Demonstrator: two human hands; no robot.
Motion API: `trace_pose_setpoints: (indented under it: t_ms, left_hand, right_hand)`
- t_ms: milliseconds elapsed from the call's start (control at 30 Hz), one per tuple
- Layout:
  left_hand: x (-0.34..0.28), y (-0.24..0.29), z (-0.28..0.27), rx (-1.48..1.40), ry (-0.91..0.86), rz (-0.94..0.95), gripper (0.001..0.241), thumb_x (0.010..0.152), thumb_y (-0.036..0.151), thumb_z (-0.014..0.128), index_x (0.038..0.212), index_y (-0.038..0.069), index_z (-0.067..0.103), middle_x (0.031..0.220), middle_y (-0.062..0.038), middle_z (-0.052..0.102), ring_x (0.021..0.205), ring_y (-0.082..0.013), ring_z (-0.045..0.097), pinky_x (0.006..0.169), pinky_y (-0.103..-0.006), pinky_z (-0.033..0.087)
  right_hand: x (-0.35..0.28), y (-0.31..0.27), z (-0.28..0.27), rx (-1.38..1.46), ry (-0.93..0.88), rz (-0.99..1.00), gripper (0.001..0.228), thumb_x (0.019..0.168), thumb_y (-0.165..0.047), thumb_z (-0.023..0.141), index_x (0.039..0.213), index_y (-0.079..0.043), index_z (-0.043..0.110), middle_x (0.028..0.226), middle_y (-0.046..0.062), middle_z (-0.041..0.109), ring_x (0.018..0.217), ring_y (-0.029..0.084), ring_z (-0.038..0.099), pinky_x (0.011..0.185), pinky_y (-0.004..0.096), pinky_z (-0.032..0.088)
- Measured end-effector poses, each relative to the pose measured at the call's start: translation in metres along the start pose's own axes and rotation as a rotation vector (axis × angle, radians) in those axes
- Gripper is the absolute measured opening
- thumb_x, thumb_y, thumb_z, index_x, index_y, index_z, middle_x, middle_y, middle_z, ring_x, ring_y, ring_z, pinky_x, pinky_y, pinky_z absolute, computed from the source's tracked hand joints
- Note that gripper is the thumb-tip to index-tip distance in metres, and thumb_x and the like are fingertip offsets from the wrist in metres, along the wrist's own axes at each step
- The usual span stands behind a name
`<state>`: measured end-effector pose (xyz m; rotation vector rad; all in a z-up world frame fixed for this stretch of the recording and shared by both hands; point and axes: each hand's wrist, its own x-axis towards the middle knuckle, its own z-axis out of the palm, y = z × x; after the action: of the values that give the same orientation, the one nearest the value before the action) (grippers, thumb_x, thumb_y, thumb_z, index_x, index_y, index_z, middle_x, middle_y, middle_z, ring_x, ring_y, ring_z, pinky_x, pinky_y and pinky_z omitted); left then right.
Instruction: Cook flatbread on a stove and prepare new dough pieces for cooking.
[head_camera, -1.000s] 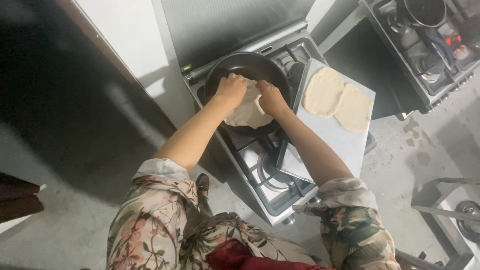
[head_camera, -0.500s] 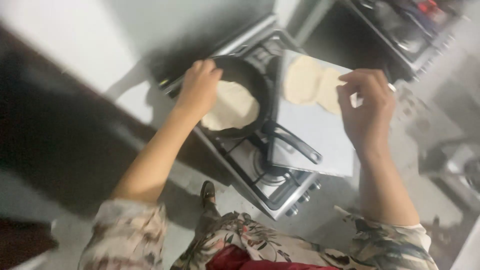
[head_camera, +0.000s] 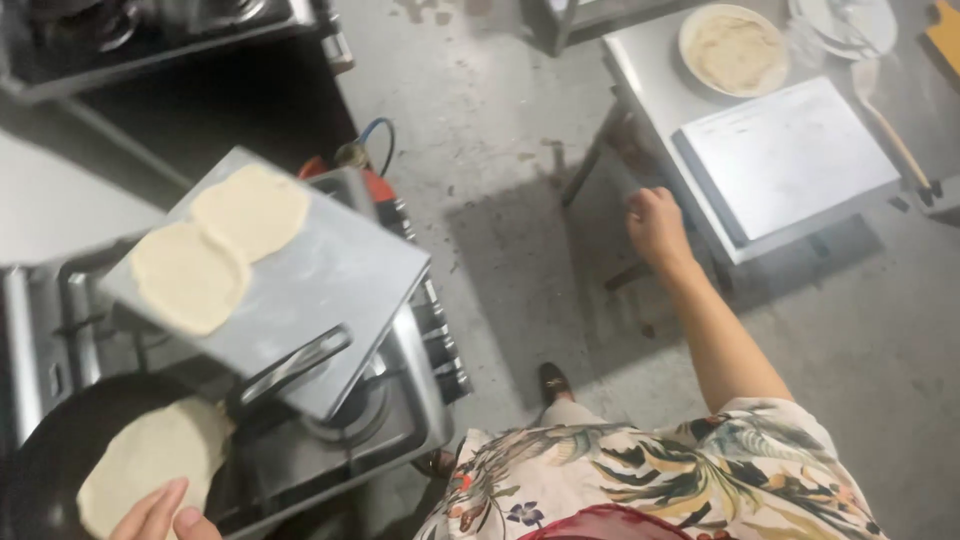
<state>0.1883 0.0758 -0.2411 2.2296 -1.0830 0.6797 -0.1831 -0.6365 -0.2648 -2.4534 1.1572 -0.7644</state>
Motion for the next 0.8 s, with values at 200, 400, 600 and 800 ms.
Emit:
trace_pose_setpoints:
  t_ms: [200,400,600,800]
  left_hand:
    - [0.054,0.155,0.113,-0.127,-0.029,0.104,0.020,0.103,0.008,0.055,0.115,0.000,0.068,0.108,-0.013,0.066,0.102,-0.0264,0.064,0.098,-0.0351,0.054]
    - [0.088,0.329,0.275,-0.181,-0.192,0.059,0.026,0.087,0.007,0.058,0.108,0.007,0.075,0.103,-0.010,0.071,0.094,-0.0239,0.068,0.089,-0.0364,0.056]
    - [0.183,0.558,0.302,-0.061,-0.520,-0.021,0.035,0.081,0.002,0.066,0.112,0.013,0.077,0.117,-0.008,0.069,0.102,-0.0230,0.070,0.098,-0.0421,0.053]
    - [0.201,0.627,0.327,-0.128,-0.506,0.036,0.037,0.079,0.001,0.064,0.114,0.010,0.074,0.118,-0.007,0.068,0.103,-0.0239,0.068,0.093,-0.0396,0.053]
  right_hand:
    - [0.003,0.284,-0.068,0.001,-0.009,0.450,0.028,0.083,-0.013,0.073,0.111,-0.008,0.073,0.109,0.025,0.064,0.101,0.042,0.064,0.091,0.049,0.052]
    - [0.044,0.560,-0.120,-0.339,0.196,0.572,0.039,0.087,-0.016,0.074,0.123,-0.002,0.071,0.125,0.029,0.062,0.114,0.047,0.061,0.097,0.053,0.051]
    - [0.060,0.672,-0.157,-0.343,0.075,0.763,0.057,0.095,-0.014,0.065,0.148,-0.001,0.051,0.148,0.025,0.047,0.132,0.048,0.046,0.106,0.055,0.042]
    - [0.067,0.730,-0.164,-0.366,-0.083,0.830,0.050,0.101,-0.019,0.055,0.148,-0.004,0.050,0.140,0.023,0.056,0.127,0.047,0.052,0.106,0.061,0.035]
